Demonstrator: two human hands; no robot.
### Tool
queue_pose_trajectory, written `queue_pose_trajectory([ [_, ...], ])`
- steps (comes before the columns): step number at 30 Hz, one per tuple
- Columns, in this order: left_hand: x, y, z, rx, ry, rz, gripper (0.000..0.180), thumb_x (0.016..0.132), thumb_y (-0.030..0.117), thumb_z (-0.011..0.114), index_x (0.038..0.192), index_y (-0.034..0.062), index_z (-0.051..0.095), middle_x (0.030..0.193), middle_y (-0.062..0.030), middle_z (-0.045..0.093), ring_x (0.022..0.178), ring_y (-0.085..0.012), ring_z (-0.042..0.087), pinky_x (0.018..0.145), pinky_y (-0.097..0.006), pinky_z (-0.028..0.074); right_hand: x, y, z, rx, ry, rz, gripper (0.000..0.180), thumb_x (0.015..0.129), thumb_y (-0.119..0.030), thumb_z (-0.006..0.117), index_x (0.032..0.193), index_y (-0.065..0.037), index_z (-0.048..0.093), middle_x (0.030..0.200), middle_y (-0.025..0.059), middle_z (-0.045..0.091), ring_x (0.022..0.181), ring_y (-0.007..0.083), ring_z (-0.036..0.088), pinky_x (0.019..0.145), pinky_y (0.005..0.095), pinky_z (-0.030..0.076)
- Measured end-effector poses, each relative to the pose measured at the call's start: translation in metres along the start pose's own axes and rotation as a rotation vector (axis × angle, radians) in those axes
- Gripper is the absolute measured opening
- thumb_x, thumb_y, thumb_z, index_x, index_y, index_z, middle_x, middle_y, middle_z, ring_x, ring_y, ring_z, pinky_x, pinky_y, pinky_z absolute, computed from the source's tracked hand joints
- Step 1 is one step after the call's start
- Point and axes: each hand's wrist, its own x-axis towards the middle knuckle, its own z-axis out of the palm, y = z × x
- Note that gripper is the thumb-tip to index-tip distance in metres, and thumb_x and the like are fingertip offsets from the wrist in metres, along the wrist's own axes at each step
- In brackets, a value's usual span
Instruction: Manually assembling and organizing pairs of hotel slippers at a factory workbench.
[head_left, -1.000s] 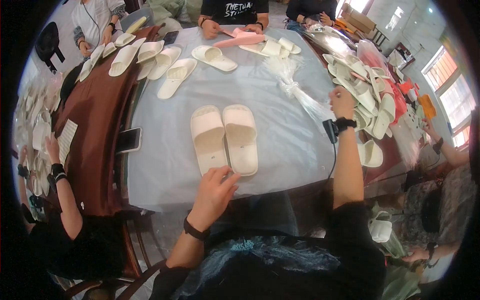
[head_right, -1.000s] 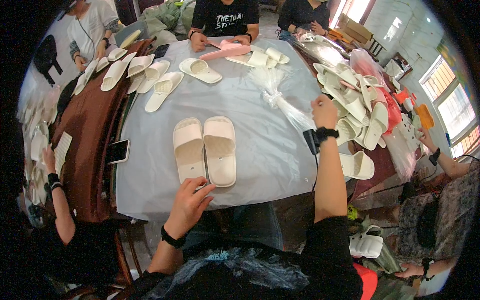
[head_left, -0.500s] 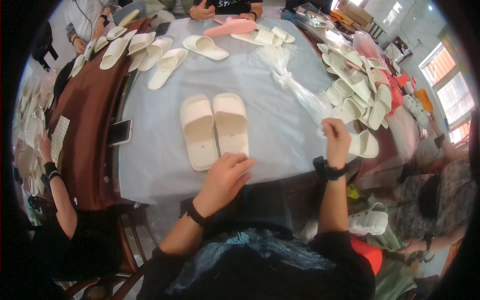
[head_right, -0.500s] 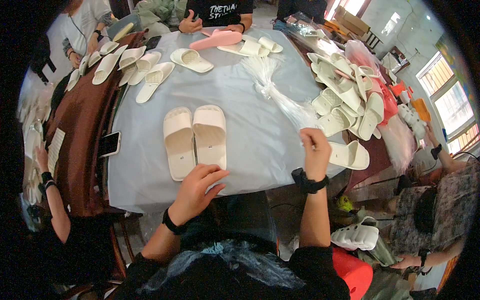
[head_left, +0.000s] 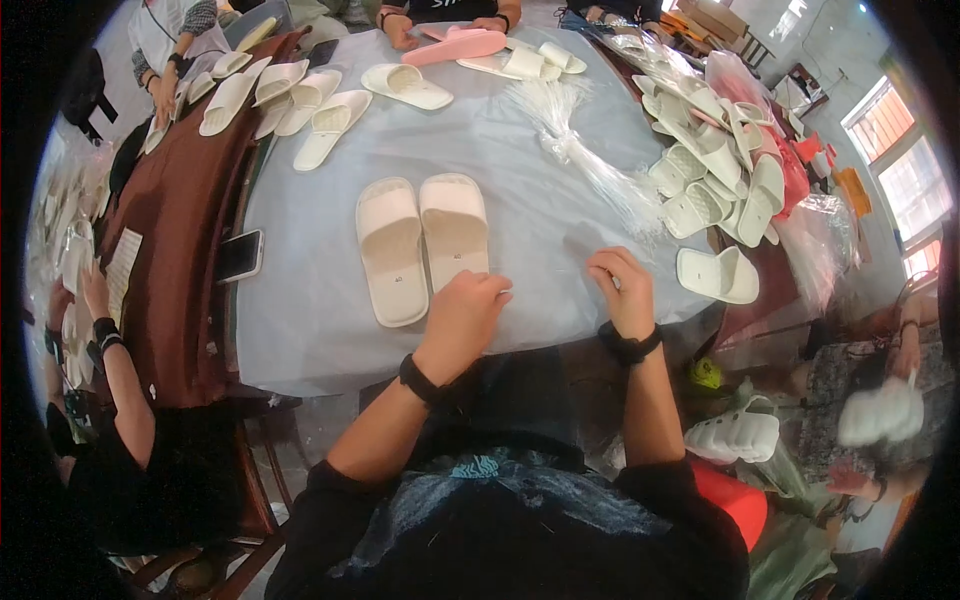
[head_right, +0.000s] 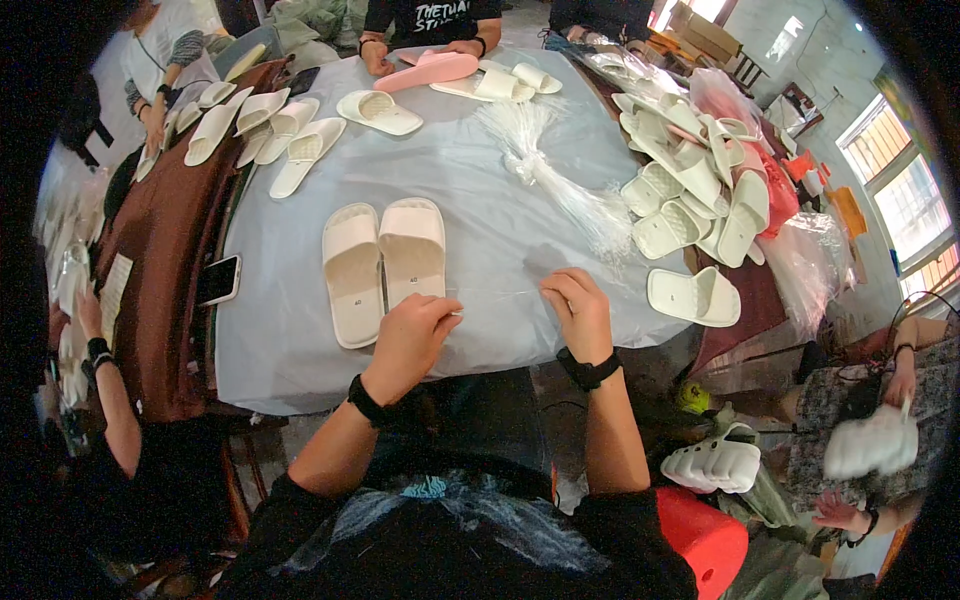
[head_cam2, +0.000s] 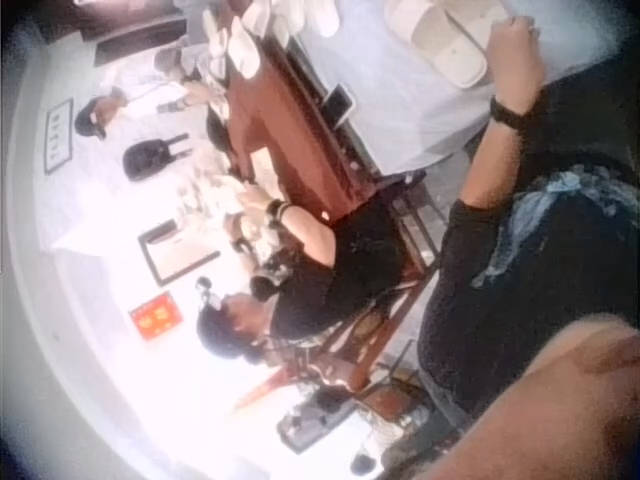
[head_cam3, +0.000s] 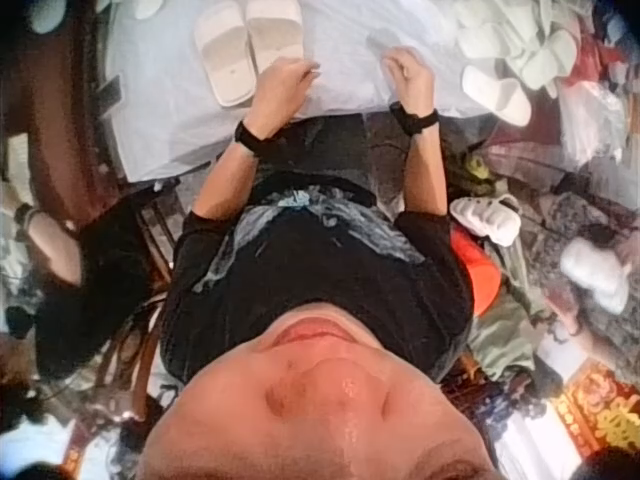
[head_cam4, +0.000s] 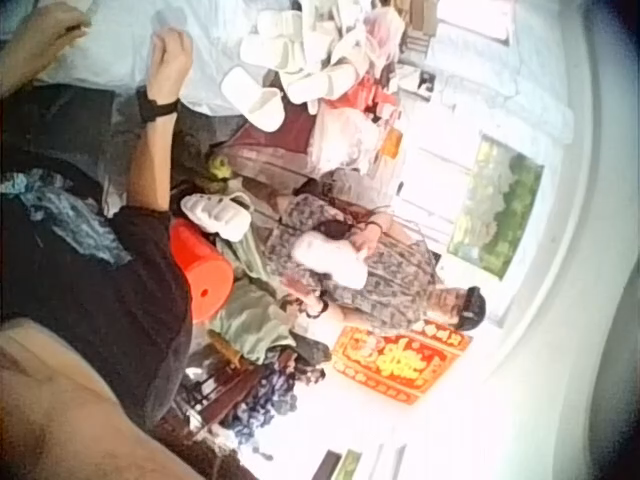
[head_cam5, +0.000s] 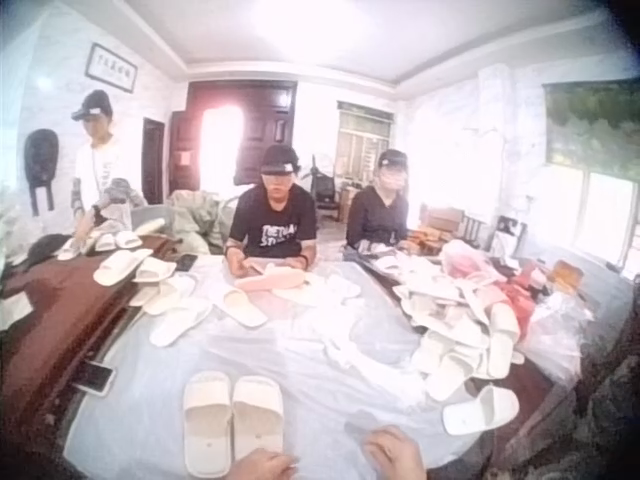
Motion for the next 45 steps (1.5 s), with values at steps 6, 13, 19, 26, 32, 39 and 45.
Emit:
queue_pose_trajectory([
  [6, -0.013, -0.008, -0.020, -0.068, 0.013, -0.120, 0.013, 0.087, 0.011, 0.064, 0.094, 0.0005, 0.069, 0.077, -0.0152, 0.067, 0.071, -0.0274, 0.065, 0.066, -0.035, 0.050, 0.008, 0.006, -0.010, 0.016, -0.062, 0.074, 0.024, 0.079, 0.007, 0.066, 0.101, -0.001, 0.064, 0.097, 0.0111, 0.064, 0.079, 0.0238, 0.063, 0.069, 0.0309, 0.050],
  [13, -0.028, -0.013, -0.044, -0.361, 0.026, -0.255, 0.015, 0.093, 0.008, 0.060, 0.096, -0.0038, 0.069, 0.066, -0.0076, 0.063, 0.062, -0.0119, 0.060, 0.058, -0.026, 0.048, 0.026, 0.035, -0.012, -0.170, -0.144, 0.071, 0.050, 0.072, 0.010, 0.065, 0.118, -0.010, 0.064, 0.124, 0.0125, 0.060, 0.086, 0.0267, 0.065, 0.073, 0.0320, 0.053],
  [19, -0.033, -0.014, -0.051, -0.448, 0.023, -0.298, 0.017, 0.095, 0.009, 0.058, 0.094, -0.0037, 0.069, 0.066, -0.0036, 0.062, 0.063, -0.0091, 0.058, 0.059, -0.023, 0.047, 0.078, 0.092, -0.023, -0.440, -0.268, 0.082, 0.041, 0.072, 0.002, 0.068, 0.112, -0.011, 0.064, 0.117, 0.0135, 0.062, 0.101, 0.0335, 0.062, 0.083, 0.0419, 0.051],
  [26, -0.040, -0.020, -0.055, -0.609, 0.097, -0.383, 0.019, 0.095, 0.012, 0.059, 0.089, -0.0035, 0.068, 0.066, -0.0033, 0.062, 0.062, -0.0085, 0.057, 0.058, -0.023, 0.046, 0.120, 0.112, -0.010, -0.648, -0.354, 0.283, 0.040, 0.079, -0.010, 0.071, 0.115, -0.014, 0.052, 0.102, 0.0174, 0.063, 0.098, 0.0376, 0.062, 0.082, 0.0449, 0.049],
  [32, -0.052, -0.041, -0.108, -0.672, 0.446, -0.435, 0.023, 0.096, 0.017, 0.057, 0.088, -0.0012, 0.067, 0.068, -0.0023, 0.061, 0.063, -0.0096, 0.055, 0.061, -0.024, 0.043, 0.132, 0.126, -0.007, -0.666, -0.348, 0.298, 0.042, 0.081, -0.012, 0.070, 0.118, -0.019, 0.051, 0.103, 0.0172, 0.064, 0.098, 0.0389, 0.062, 0.082, 0.0473, 0.049],
  [39, -0.093, -0.041, -0.143, -0.522, 0.393, -0.454, 0.023, 0.096, 0.016, 0.057, 0.089, -0.0029, 0.068, 0.070, -0.0036, 0.062, 0.066, -0.0116, 0.058, 0.065, -0.025, 0.045, 0.109, 0.048, 0.002, -0.607, -0.119, 0.105, 0.032, 0.081, -0.005, 0.067, 0.111, -0.010, 0.058, 0.097, 0.0143, 0.062, 0.087, 0.0352, 0.063, 0.073, 0.0441, 0.050],
  [45, -0.112, -0.034, -0.149, -0.487, 0.047, -0.471, 0.014, 0.089, 0.004, 0.059, 0.090, -0.0032, 0.071, 0.075, -0.0082, 0.067, 0.071, -0.0145, 0.063, 0.069, -0.027, 0.048, 0.047, -0.102, 0.041, 0.243, -0.316, -0.034, 0.040, 0.081, 0.001, 0.068, 0.119, -0.009, 0.064, 0.121, 0.0113, 0.058, 0.087, 0.0222, 0.062, 0.072, 0.0300, 0.052],
])
